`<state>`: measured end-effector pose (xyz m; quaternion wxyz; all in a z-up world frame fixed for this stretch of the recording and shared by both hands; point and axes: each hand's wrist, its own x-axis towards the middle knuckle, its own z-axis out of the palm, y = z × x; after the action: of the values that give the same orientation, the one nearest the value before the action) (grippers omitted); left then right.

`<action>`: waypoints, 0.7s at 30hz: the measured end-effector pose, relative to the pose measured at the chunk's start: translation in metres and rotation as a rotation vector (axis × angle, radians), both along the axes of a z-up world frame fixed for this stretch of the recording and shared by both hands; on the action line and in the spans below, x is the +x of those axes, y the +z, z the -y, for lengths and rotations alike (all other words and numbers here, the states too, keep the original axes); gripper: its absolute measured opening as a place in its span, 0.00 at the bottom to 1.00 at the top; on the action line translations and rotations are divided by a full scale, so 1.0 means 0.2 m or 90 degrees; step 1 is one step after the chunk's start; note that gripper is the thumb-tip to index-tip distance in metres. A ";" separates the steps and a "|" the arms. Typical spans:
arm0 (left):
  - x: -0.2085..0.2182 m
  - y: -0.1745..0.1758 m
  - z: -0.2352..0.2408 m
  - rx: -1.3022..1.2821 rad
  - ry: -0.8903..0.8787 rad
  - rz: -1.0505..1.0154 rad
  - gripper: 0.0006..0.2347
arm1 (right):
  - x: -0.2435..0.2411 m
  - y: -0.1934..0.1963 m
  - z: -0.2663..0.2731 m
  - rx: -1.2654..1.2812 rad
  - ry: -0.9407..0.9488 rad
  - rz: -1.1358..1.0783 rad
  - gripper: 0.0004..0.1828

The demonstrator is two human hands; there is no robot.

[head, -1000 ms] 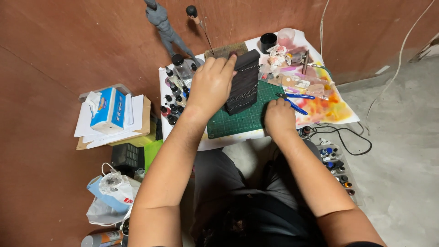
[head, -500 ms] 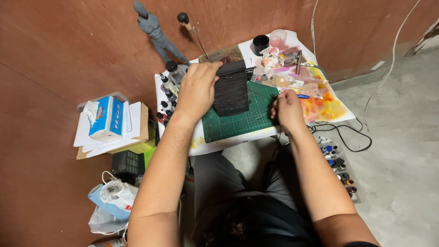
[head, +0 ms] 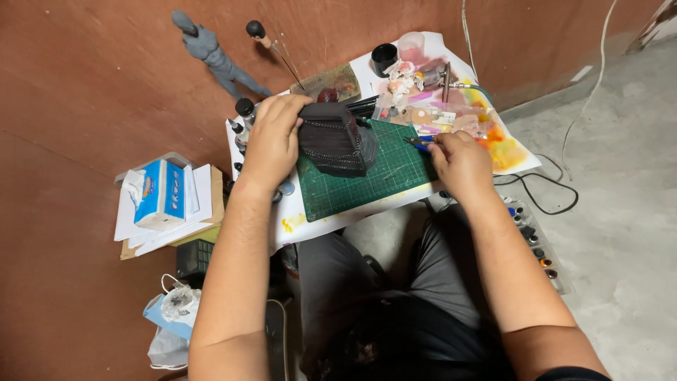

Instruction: Detailing a miniature model by measuring, cutting, and attaching a fine metal chain to a diorama base using pliers.

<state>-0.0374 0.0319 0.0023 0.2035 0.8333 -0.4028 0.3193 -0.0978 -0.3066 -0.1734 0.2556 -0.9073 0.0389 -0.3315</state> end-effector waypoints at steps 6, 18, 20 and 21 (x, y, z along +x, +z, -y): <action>-0.03 0.05 -0.01 -0.034 0.002 -0.035 0.12 | -0.04 0.08 0.08 0.040 0.058 0.036 0.05; -0.06 -0.03 -0.03 -0.050 0.099 -0.003 0.12 | -0.30 0.11 -0.03 0.257 0.165 -0.085 0.04; -0.11 0.00 0.01 -0.069 0.094 -0.020 0.14 | -0.31 0.08 -0.05 0.281 0.174 -0.088 0.04; -0.14 0.01 0.03 -0.069 0.094 -0.017 0.14 | -0.32 0.07 -0.06 0.281 0.174 -0.085 0.04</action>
<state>-0.0661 0.0250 0.0037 0.2296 0.8527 -0.3198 0.3434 -0.1618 -0.2950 -0.1594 0.4867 -0.8463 0.0039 -0.2164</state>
